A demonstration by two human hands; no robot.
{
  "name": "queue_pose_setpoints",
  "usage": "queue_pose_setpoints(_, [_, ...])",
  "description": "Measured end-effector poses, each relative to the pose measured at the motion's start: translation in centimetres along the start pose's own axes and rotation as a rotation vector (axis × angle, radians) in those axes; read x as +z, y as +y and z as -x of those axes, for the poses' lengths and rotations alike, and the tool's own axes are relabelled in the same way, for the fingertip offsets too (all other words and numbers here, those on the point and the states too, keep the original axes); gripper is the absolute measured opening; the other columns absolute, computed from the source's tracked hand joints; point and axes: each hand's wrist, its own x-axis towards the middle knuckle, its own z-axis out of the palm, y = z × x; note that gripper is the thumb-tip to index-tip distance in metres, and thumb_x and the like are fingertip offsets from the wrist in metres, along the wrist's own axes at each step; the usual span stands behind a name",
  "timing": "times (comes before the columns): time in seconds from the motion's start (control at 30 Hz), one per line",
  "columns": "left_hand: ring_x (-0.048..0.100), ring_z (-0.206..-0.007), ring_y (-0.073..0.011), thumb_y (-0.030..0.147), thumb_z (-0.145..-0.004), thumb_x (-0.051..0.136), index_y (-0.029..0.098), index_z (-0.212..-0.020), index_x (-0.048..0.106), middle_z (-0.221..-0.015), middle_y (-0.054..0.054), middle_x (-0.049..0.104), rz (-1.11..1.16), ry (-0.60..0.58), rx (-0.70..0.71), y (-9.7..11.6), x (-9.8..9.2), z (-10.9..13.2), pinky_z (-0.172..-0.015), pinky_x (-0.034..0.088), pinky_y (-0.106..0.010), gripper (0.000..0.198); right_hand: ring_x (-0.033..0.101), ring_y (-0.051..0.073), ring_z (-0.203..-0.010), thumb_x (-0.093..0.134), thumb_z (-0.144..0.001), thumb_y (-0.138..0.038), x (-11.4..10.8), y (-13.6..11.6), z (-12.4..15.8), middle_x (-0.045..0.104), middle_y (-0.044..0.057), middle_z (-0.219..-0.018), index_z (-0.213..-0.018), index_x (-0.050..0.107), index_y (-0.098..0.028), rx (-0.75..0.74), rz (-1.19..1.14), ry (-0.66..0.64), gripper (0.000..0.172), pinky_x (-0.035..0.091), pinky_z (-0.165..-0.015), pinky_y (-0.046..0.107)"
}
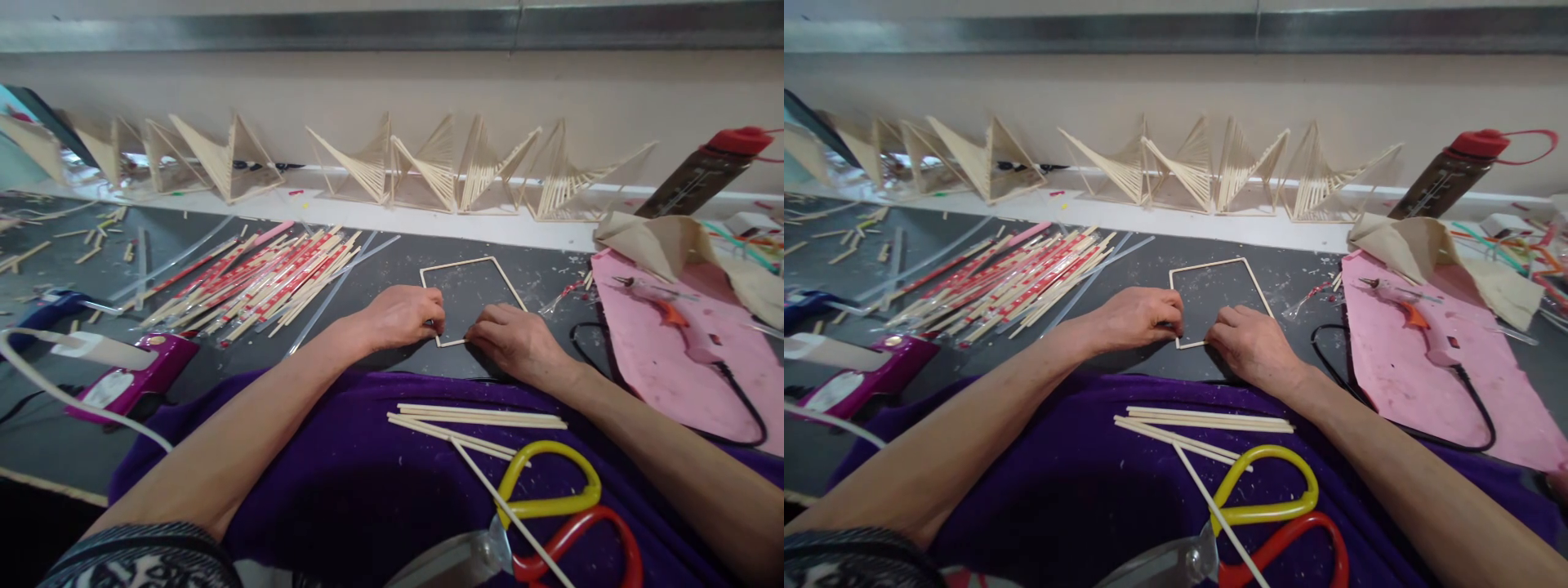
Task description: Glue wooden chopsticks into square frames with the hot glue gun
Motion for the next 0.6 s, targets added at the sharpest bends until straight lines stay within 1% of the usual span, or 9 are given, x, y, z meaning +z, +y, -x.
queue_pose_setpoints(0.23, [0.057, -0.083, -0.0113, 0.022, -0.081, 0.054, 0.023, -0.08, 0.067, -0.092, 0.002, 0.062, -0.013, 0.046, -0.019, 0.2, 0.6, 0.2, -0.068, 0.039, -0.021, 0.013, 0.05, 0.014, -0.073, 0.048, -0.087, -0.021, 0.1, 0.1, -0.1, 0.058, 0.004, -0.076, -0.083, 0.066, -0.02, -0.004, 0.016, -0.001, 0.018, 0.033, -0.063, 0.025])
queue_pose_setpoints(0.43, [0.058, -0.084, -0.011, 0.022, -0.082, 0.052, 0.023, -0.08, 0.067, -0.091, 0.002, 0.062, -0.035, 0.074, -0.038, 0.4, 0.9, 0.5, -0.068, 0.04, -0.02, 0.016, 0.051, 0.013, -0.071, 0.05, -0.087, -0.023, 0.0, -0.5, -0.3, 0.06, 0.003, -0.074, -0.081, 0.068, -0.022, 0.026, 0.058, 0.022, 0.019, 0.032, -0.06, 0.025])
queue_pose_setpoints(0.53, [0.058, -0.084, -0.0105, 0.024, -0.083, 0.051, 0.024, -0.083, 0.068, -0.093, 0.001, 0.062, -0.023, 0.084, -0.049, 0.2, 0.9, 0.5, -0.071, 0.041, -0.02, 0.017, 0.054, 0.013, -0.074, 0.051, -0.087, -0.025, -1.0, -0.2, -0.2, 0.063, 0.003, -0.08, -0.084, 0.069, -0.023, 0.036, -0.007, 0.061, 0.019, 0.035, -0.062, 0.023])
queue_pose_setpoints(0.6, [0.059, -0.084, -0.0105, 0.027, -0.083, 0.051, 0.026, -0.086, 0.069, -0.095, 0.001, 0.062, -0.001, 0.062, -0.063, 0.0, 0.7, 0.6, -0.071, 0.041, -0.019, 0.018, 0.057, 0.012, -0.077, 0.05, -0.087, -0.024, -2.4, 0.6, 0.2, 0.064, 0.004, -0.086, -0.09, 0.069, -0.022, 0.086, -0.118, 0.142, 0.019, 0.039, -0.065, 0.022])
